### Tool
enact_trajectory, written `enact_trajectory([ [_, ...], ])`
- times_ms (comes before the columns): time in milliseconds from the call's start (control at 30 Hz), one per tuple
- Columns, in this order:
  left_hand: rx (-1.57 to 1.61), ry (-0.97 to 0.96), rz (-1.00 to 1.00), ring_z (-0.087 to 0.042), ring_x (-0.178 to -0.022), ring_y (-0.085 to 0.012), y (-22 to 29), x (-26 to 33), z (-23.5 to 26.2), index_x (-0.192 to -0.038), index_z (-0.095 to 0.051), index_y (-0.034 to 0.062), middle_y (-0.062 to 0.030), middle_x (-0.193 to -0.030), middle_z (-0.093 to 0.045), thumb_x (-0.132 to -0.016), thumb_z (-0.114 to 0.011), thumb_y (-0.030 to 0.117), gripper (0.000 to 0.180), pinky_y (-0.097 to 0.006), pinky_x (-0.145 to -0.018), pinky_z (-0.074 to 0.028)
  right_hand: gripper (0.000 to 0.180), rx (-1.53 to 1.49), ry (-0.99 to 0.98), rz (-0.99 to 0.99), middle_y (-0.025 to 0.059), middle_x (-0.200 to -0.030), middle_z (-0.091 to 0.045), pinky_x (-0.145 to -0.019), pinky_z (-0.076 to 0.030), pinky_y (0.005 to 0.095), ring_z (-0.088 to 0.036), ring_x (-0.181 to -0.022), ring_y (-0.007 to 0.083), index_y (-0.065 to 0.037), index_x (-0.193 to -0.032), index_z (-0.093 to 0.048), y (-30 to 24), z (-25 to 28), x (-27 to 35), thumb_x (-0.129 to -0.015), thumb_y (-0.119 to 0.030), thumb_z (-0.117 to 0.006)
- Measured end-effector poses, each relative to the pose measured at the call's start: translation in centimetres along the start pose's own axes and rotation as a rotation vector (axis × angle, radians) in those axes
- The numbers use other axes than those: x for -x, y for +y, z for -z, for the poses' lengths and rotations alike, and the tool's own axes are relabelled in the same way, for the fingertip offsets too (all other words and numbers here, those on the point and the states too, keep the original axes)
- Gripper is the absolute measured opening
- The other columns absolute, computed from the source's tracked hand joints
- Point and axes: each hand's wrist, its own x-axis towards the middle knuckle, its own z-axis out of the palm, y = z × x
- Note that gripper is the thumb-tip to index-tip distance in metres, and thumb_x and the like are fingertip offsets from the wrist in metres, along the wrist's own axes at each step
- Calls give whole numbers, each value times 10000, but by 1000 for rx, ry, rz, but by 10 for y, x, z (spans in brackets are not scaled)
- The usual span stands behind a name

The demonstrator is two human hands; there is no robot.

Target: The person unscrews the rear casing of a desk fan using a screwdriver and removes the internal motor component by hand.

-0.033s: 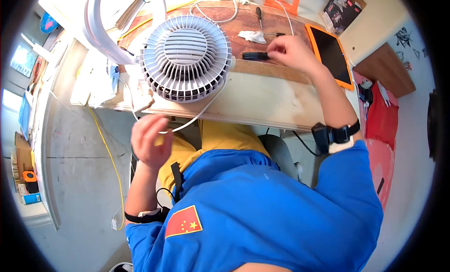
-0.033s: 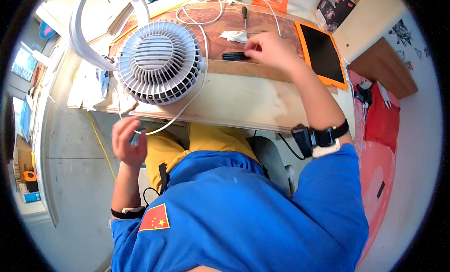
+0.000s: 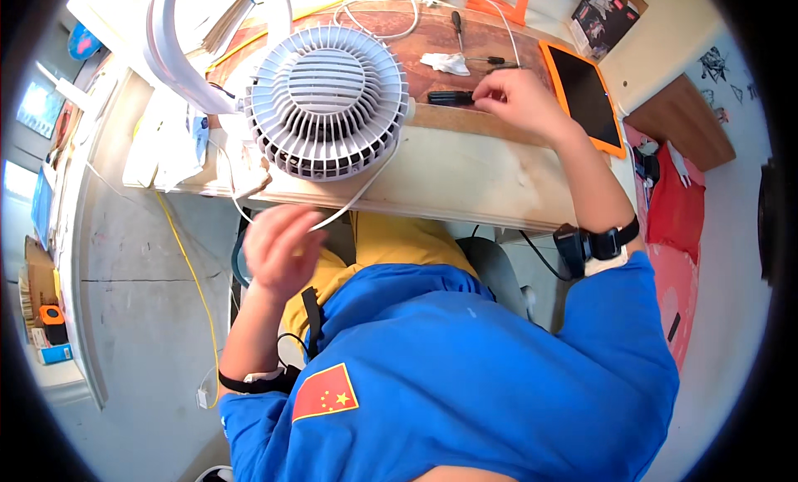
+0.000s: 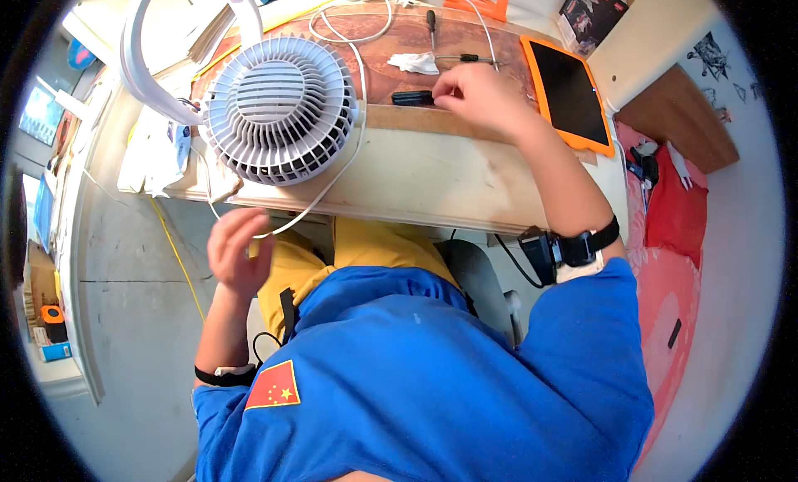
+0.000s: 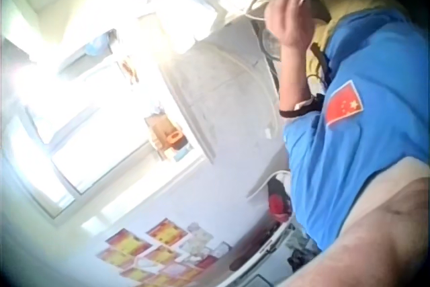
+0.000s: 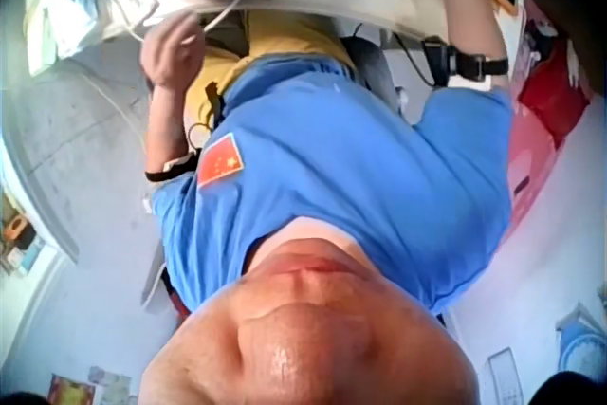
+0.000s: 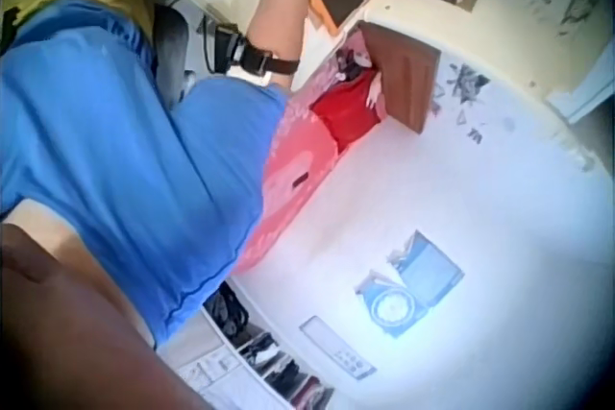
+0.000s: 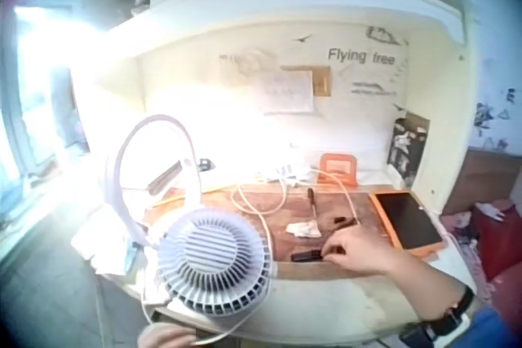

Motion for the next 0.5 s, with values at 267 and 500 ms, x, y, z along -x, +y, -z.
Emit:
enact_trajectory([
  [267,200,-394,-204,-601,-894,-252,48,-79,-126,-914,-620,14,-108,-939,-608,-730,-567,94,208,-367,-703,-525,152,150,254,62,113,-934,-658,-772,-502,401,-621,-903,309,-74,-945,-676,13,-19,-5,-823,-141,-616],
  [500,-111,-465,-277,-592,-727,-222,58,-87,-200,-674,-602,56,-76,-704,-586,-670,-576,122,71,-316,-566,-484,175,237,174,19,134,-884,-665,-757,-501,431,-636,-871,323,-70,-914,-689,22,-39,-48,-786,-188,-678],
])
